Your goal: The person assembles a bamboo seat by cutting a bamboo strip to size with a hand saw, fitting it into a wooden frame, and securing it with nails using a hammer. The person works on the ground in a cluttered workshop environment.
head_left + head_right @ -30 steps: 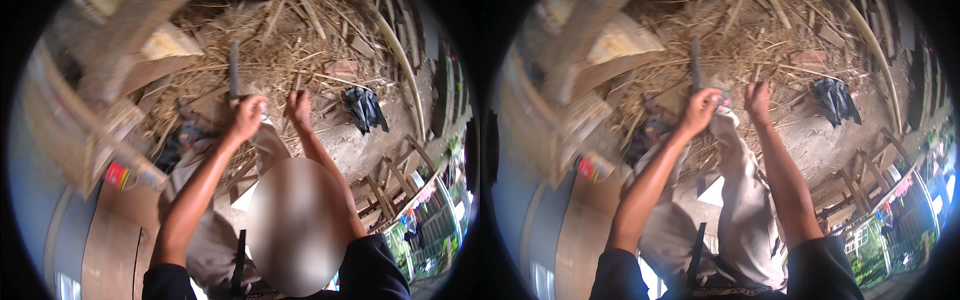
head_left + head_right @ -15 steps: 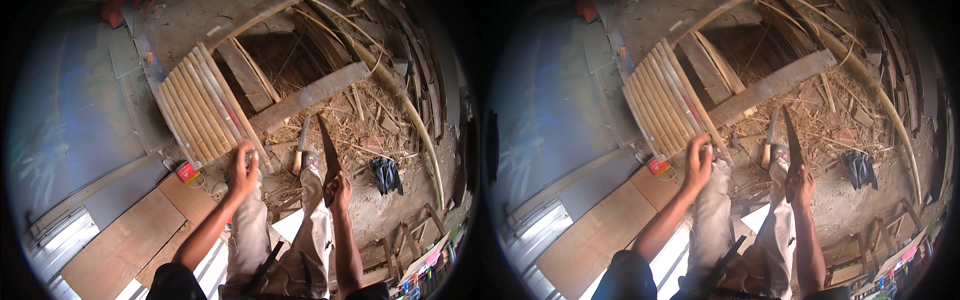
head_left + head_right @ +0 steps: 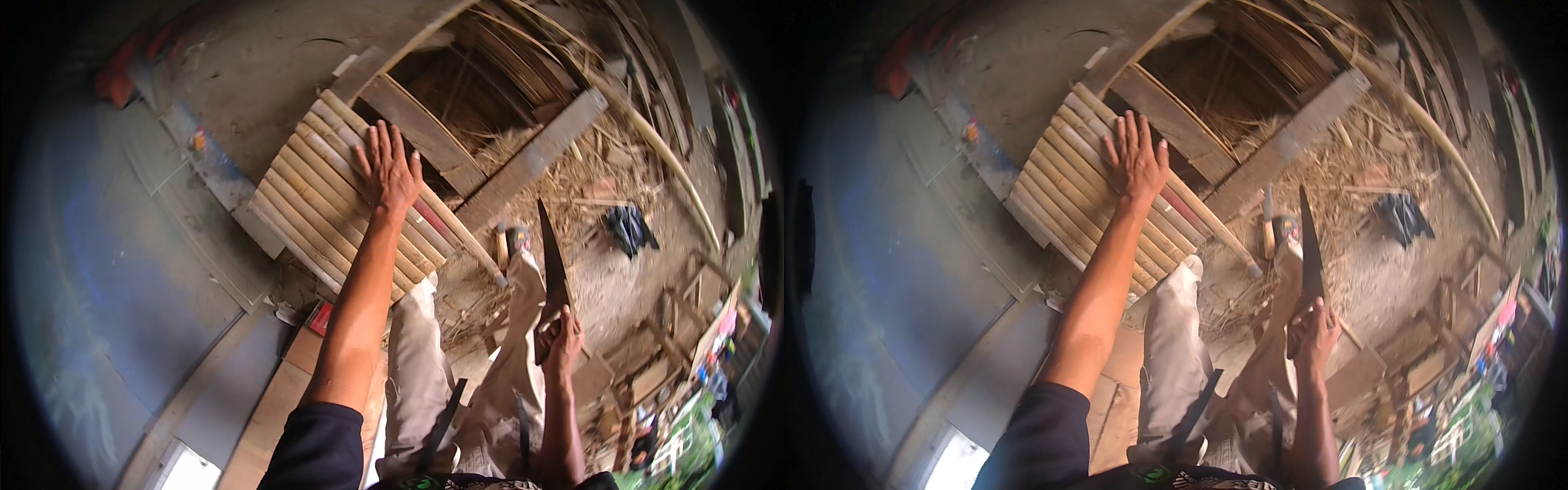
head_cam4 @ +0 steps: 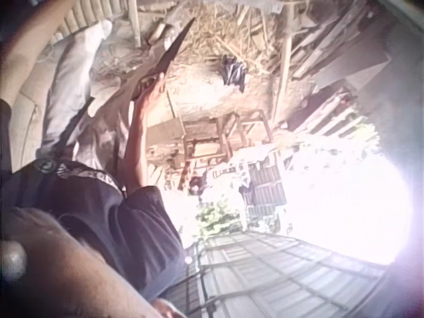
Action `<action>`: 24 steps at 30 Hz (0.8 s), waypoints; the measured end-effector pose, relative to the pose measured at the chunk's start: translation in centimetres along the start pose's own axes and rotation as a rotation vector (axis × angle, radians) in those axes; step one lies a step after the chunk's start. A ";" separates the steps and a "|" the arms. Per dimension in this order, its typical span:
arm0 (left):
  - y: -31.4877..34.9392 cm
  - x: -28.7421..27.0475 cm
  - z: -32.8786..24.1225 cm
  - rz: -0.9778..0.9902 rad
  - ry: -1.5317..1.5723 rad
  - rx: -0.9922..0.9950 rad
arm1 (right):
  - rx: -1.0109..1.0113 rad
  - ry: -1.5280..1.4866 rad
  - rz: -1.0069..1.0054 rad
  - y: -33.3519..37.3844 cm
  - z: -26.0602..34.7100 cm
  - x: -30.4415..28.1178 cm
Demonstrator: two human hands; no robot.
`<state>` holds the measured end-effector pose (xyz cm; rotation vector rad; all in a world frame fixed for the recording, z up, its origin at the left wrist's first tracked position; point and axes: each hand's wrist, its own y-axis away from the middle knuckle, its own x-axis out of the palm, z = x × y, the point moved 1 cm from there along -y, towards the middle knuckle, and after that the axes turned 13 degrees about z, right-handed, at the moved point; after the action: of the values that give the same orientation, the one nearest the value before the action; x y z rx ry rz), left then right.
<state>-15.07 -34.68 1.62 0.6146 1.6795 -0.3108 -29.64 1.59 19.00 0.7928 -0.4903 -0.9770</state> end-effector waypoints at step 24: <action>-0.3 0.3 -1.8 0.091 -0.130 -0.122 | 0.018 -0.222 -0.130 19.4 -6.4 22.4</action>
<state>-16.79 -33.94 1.71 0.5665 1.5288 -0.1776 -3.83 -9.38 30.55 0.7430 -0.6460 -1.1899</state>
